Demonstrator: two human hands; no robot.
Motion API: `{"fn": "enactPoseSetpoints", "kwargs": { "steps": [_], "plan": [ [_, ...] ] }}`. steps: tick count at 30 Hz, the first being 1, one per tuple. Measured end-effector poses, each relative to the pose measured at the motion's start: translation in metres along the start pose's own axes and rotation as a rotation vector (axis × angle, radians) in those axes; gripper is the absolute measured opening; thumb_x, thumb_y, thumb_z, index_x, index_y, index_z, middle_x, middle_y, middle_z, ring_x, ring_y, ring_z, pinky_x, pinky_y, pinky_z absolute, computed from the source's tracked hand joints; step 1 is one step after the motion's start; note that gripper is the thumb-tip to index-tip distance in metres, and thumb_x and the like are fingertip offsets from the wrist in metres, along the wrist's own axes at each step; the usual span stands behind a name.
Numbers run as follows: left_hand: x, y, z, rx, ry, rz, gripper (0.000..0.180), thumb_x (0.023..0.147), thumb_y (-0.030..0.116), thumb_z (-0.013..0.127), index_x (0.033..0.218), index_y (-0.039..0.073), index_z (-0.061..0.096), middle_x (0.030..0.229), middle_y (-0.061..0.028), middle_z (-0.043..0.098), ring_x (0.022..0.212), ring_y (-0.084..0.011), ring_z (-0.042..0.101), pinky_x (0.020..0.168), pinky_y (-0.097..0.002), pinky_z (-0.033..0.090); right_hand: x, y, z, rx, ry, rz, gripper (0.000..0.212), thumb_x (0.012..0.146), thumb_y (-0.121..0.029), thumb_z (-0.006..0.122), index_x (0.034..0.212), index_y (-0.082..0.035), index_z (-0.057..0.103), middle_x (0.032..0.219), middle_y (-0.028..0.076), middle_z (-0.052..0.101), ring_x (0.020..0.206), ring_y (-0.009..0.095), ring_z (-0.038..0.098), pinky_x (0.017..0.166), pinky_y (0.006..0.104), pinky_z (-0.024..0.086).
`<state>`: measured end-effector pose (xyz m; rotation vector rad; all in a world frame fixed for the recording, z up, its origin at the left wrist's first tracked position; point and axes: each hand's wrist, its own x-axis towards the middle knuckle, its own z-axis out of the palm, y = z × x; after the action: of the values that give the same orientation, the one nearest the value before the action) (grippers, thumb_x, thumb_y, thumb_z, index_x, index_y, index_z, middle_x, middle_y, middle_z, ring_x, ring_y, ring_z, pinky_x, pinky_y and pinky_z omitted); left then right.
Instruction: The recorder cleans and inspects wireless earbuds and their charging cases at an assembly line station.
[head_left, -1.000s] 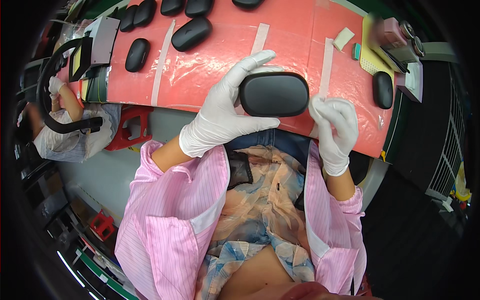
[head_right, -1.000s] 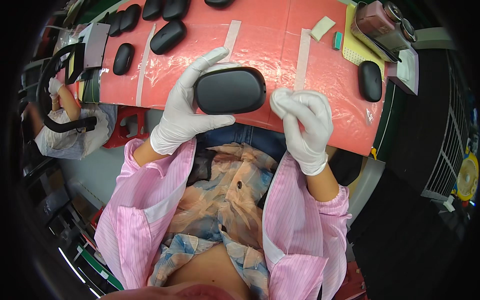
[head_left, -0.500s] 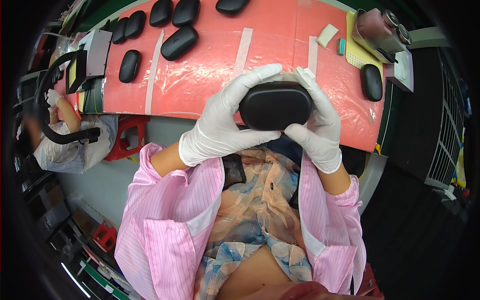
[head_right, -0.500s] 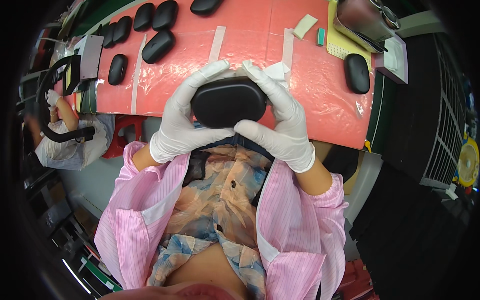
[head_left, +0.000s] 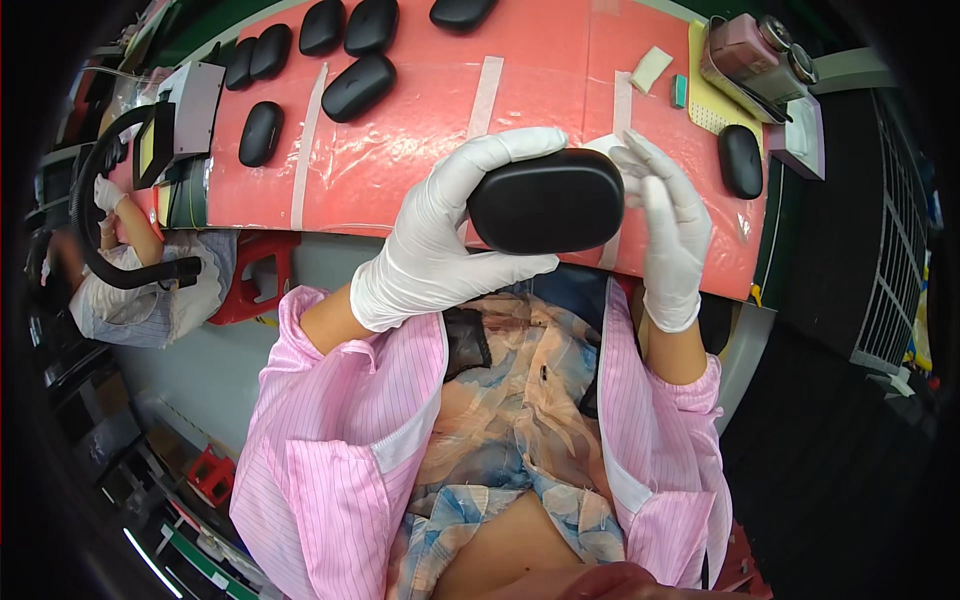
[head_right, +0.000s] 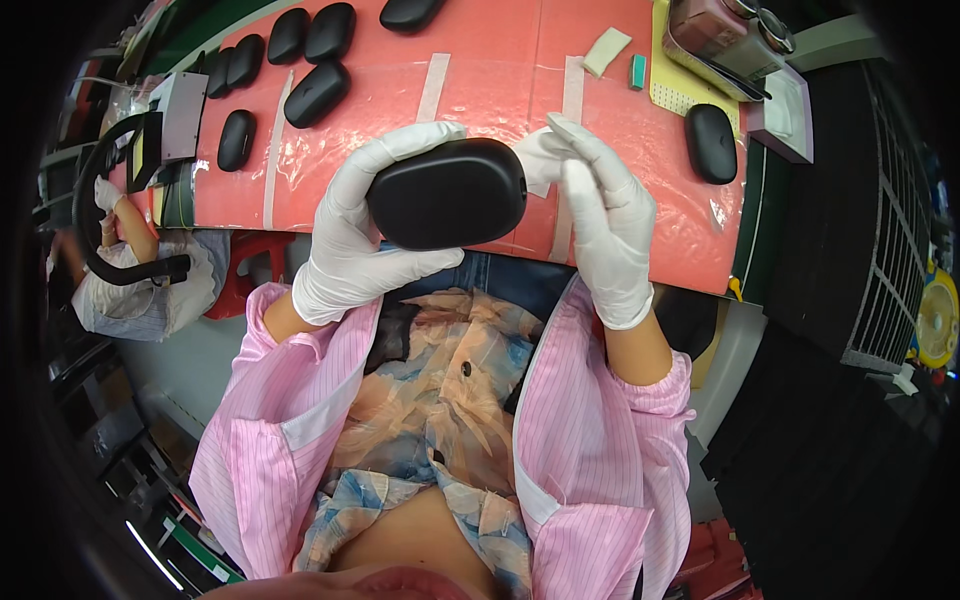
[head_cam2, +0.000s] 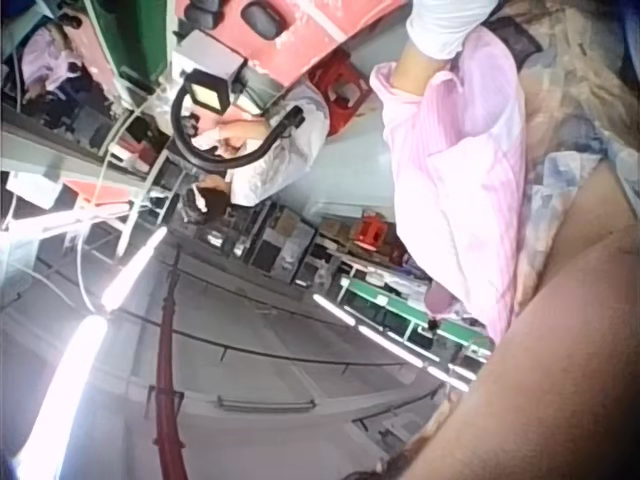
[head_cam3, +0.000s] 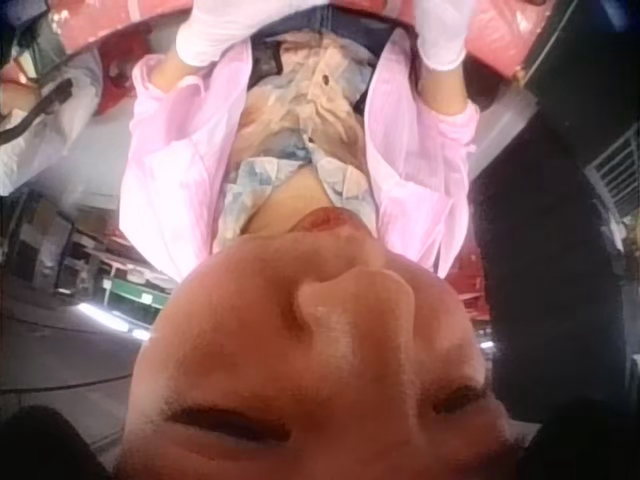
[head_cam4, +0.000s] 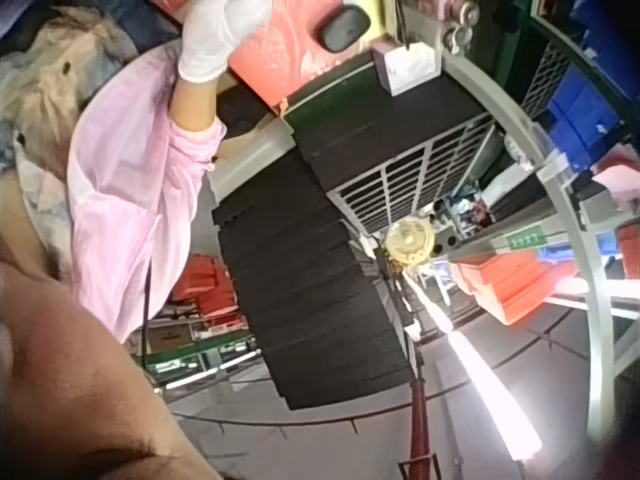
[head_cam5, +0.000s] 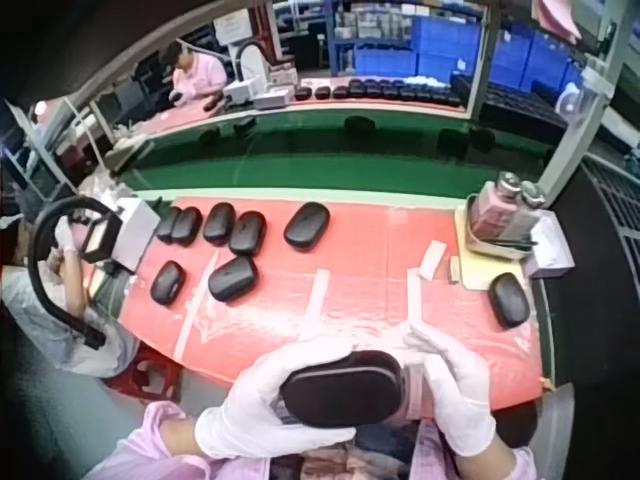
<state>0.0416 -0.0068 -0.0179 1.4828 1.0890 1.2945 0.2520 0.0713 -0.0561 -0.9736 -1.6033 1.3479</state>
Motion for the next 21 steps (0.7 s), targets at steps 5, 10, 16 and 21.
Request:
{"fn": "enactPoseSetpoints", "kwargs": {
  "steps": [5,10,16,21],
  "plan": [
    [-0.003,0.001,0.000,-0.025,0.074,-0.079,0.077,0.070,-0.004,0.080,0.138,0.004,0.045,0.131,-0.0078,0.055,0.121,-0.0171,0.055,0.104,-0.0313,0.044,0.008,0.011,0.004,-1.005,-0.079,-0.480,0.037,0.072,-0.004,0.070,0.108,-0.004,0.067,0.107,0.016,0.063,0.103,0.036,0.060,0.095,0.0399,0.045],
    [-0.005,-0.005,0.000,-0.128,0.165,-0.191,0.075,0.071,-0.007,0.078,0.137,0.002,0.044,0.132,-0.0083,0.053,0.121,-0.0160,0.054,0.104,-0.0304,0.044,0.001,0.034,0.008,-0.627,-0.167,-0.352,0.022,0.078,0.000,0.068,0.099,-0.003,0.068,0.096,0.012,0.061,0.091,0.032,0.060,0.084,0.0410,0.049],
    [-0.011,-0.008,0.002,-0.235,0.234,-0.324,0.075,0.070,-0.007,0.079,0.136,0.002,0.045,0.130,-0.0083,0.054,0.121,-0.0167,0.054,0.104,-0.0316,0.044,0.002,-0.022,0.017,-0.502,-0.175,-0.689,0.032,0.071,0.015,0.063,0.097,-0.003,0.069,0.085,0.008,0.061,0.078,0.025,0.059,0.072,0.0338,0.048],
    [-0.012,-0.009,-0.003,-0.349,0.150,-0.425,0.076,0.068,-0.004,0.082,0.134,0.002,0.047,0.128,-0.0075,0.056,0.120,-0.0166,0.055,0.104,-0.0321,0.044,-0.003,-0.016,0.018,-0.500,-0.087,-0.700,0.028,0.067,0.011,0.070,0.090,-0.006,0.072,0.078,0.004,0.059,0.076,0.023,0.058,0.069,0.0334,0.048]
  ]
}}
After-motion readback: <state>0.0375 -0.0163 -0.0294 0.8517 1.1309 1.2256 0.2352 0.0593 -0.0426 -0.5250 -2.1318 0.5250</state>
